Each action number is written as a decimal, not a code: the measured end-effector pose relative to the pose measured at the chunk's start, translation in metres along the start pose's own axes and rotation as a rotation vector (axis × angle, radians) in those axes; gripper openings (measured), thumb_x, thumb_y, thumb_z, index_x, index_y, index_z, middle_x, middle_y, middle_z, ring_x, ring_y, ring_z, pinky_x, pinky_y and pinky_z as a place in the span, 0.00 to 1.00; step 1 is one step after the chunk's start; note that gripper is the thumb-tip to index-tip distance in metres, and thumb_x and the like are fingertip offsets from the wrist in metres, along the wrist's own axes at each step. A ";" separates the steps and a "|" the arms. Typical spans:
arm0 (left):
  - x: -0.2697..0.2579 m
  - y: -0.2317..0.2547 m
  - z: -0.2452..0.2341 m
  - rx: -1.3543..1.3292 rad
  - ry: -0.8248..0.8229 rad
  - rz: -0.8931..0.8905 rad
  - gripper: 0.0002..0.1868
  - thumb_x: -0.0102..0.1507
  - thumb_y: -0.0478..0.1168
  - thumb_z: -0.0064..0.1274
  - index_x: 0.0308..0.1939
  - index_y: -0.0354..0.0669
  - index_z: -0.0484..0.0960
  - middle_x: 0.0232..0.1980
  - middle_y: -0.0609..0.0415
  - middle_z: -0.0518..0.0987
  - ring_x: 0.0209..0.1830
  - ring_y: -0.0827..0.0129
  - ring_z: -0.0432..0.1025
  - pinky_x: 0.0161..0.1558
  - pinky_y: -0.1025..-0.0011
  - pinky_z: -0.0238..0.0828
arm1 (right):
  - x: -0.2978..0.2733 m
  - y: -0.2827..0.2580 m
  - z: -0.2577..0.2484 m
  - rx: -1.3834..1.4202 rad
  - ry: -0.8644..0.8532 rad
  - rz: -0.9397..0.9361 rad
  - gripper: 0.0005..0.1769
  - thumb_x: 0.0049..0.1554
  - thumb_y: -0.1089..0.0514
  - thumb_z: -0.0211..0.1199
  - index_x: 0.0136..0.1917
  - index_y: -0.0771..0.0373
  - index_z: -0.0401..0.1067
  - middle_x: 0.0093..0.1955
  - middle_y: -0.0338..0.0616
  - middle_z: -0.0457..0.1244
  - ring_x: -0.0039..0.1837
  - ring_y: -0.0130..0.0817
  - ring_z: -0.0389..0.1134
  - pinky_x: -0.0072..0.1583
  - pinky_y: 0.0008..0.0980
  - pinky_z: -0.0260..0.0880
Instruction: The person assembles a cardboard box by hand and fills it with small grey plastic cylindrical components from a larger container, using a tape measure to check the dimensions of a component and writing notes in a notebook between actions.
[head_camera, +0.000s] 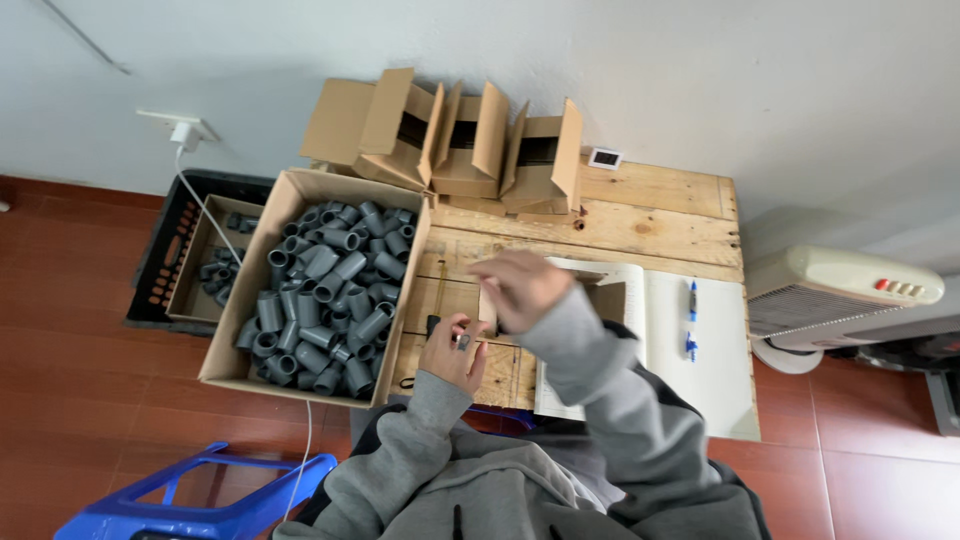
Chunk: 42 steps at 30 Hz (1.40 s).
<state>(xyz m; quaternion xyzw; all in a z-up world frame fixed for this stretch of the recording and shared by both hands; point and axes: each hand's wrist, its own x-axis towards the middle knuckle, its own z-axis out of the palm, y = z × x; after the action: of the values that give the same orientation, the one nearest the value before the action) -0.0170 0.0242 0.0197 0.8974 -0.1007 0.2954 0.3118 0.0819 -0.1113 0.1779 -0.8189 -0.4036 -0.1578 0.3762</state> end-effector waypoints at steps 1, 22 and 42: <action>-0.004 -0.005 0.001 0.031 -0.002 -0.005 0.15 0.61 0.36 0.57 0.52 0.40 0.81 0.48 0.41 0.74 0.38 0.49 0.76 0.35 0.59 0.78 | 0.013 -0.018 0.014 0.016 -0.109 -0.022 0.08 0.59 0.57 0.63 0.52 0.56 0.78 0.43 0.48 0.70 0.48 0.51 0.72 0.50 0.46 0.74; -0.042 -0.033 0.010 0.223 -0.270 -0.357 0.27 0.49 0.46 0.61 0.51 0.43 0.77 0.55 0.47 0.64 0.55 0.47 0.66 0.50 0.53 0.73 | 0.033 -0.002 0.132 0.086 -0.184 0.387 0.19 0.53 0.42 0.68 0.53 0.52 0.76 0.46 0.44 0.68 0.45 0.47 0.74 0.47 0.45 0.76; 0.005 -0.021 0.008 0.108 -0.490 -0.741 0.37 0.52 0.60 0.62 0.65 0.70 0.70 0.68 0.44 0.63 0.63 0.41 0.69 0.58 0.52 0.73 | -0.145 0.115 0.016 0.431 0.416 0.638 0.24 0.52 0.66 0.74 0.61 0.64 0.76 0.54 0.47 0.72 0.52 0.37 0.76 0.53 0.30 0.79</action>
<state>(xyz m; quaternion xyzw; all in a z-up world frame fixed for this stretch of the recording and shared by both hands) -0.0017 0.0357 0.0072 0.9315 0.1724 -0.0529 0.3161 0.0800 -0.2229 0.0294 -0.7562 -0.0698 -0.1076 0.6416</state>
